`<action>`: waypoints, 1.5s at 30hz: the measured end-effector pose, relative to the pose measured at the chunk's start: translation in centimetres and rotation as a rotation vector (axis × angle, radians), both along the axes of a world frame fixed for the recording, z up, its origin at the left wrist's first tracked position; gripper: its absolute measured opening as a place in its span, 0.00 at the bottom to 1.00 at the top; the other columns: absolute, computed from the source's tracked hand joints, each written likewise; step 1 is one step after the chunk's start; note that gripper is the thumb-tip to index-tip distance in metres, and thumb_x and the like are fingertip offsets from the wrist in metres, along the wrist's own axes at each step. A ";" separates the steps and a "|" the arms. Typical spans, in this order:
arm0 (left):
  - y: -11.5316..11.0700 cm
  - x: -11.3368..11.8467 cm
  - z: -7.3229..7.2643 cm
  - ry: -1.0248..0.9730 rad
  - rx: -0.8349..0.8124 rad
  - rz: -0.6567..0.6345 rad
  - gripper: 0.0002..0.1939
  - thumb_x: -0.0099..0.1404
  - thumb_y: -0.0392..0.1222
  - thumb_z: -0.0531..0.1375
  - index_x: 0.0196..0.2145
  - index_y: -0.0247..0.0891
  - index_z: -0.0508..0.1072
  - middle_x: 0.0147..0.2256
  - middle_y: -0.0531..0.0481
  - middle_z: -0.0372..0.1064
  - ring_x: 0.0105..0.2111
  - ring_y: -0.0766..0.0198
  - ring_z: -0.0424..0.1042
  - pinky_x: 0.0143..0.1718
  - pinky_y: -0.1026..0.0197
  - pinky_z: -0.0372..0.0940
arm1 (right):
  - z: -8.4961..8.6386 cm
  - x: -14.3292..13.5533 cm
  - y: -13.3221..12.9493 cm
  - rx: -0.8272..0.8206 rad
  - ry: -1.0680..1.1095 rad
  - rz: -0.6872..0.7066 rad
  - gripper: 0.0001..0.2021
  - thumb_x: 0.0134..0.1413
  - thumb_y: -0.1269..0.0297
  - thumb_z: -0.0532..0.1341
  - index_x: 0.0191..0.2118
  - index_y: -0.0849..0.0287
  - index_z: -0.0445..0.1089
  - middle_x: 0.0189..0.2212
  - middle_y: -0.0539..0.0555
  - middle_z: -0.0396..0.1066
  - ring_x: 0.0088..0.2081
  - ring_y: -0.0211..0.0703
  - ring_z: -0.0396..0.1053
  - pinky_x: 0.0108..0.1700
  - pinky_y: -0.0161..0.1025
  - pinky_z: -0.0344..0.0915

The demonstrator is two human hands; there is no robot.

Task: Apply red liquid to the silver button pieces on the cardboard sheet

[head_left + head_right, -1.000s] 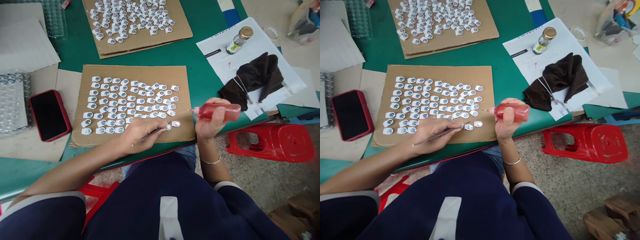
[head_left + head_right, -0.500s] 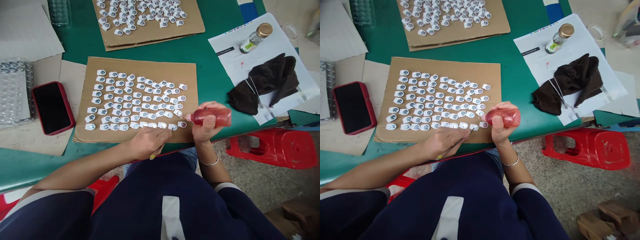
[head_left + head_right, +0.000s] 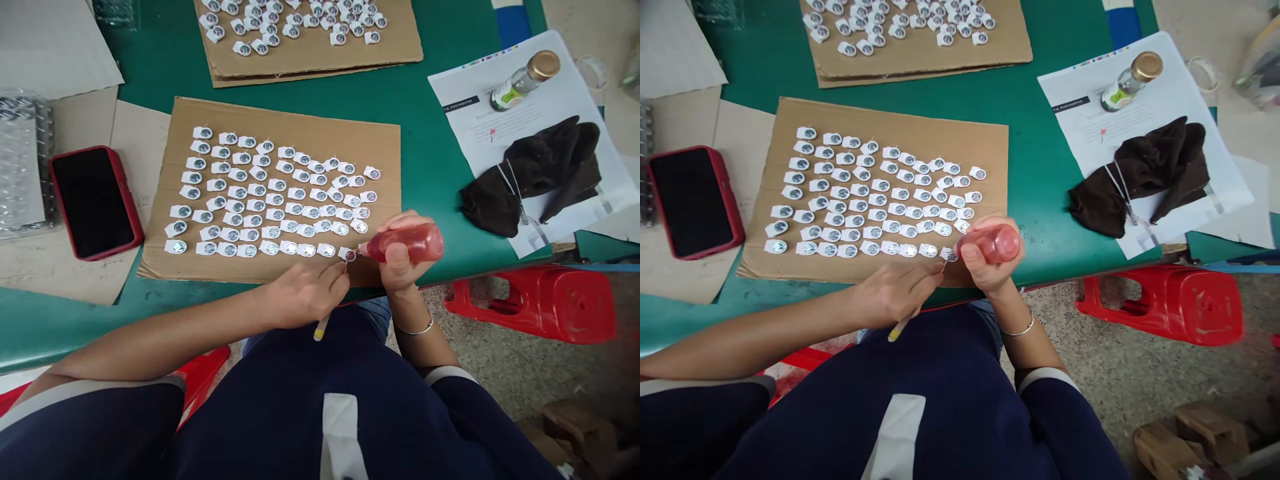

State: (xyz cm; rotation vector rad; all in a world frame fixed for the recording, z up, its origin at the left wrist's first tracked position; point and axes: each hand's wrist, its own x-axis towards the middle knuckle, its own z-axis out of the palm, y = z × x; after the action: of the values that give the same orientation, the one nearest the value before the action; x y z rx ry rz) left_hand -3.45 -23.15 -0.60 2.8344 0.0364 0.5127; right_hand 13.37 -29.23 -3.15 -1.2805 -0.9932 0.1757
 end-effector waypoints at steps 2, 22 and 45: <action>-0.5 0.1 -0.1 -0.070 0.175 -0.014 0.07 0.63 0.30 0.52 0.35 0.27 0.69 0.37 0.35 0.73 0.32 0.59 0.74 0.31 0.61 0.71 | -0.2 0.1 0.0 -0.030 -0.020 0.019 0.15 0.47 0.50 0.61 0.32 0.56 0.63 0.24 0.49 0.63 0.25 0.37 0.64 0.24 0.38 0.64; -2.0 0.2 -0.3 -0.087 0.304 0.016 0.08 0.62 0.31 0.54 0.35 0.23 0.70 0.35 0.28 0.73 0.23 0.57 0.73 0.18 0.61 0.67 | -0.1 -0.2 0.0 -0.127 -0.232 0.082 0.08 0.48 0.60 0.62 0.32 0.57 0.64 0.25 0.50 0.66 0.27 0.40 0.66 0.28 0.41 0.64; -1.7 0.1 -0.2 -0.076 0.314 0.019 0.07 0.61 0.30 0.53 0.35 0.24 0.71 0.35 0.31 0.73 0.27 0.58 0.74 0.22 0.62 0.69 | -0.5 -0.2 0.3 -0.058 -0.208 0.028 0.07 0.47 0.63 0.63 0.32 0.58 0.65 0.25 0.51 0.66 0.28 0.40 0.65 0.29 0.41 0.64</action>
State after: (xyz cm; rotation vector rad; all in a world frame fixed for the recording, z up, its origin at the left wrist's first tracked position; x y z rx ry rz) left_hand -3.33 -24.90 -0.84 3.1176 -0.0354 0.6848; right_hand 13.16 -28.96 -3.67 -1.3584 -1.1913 0.0944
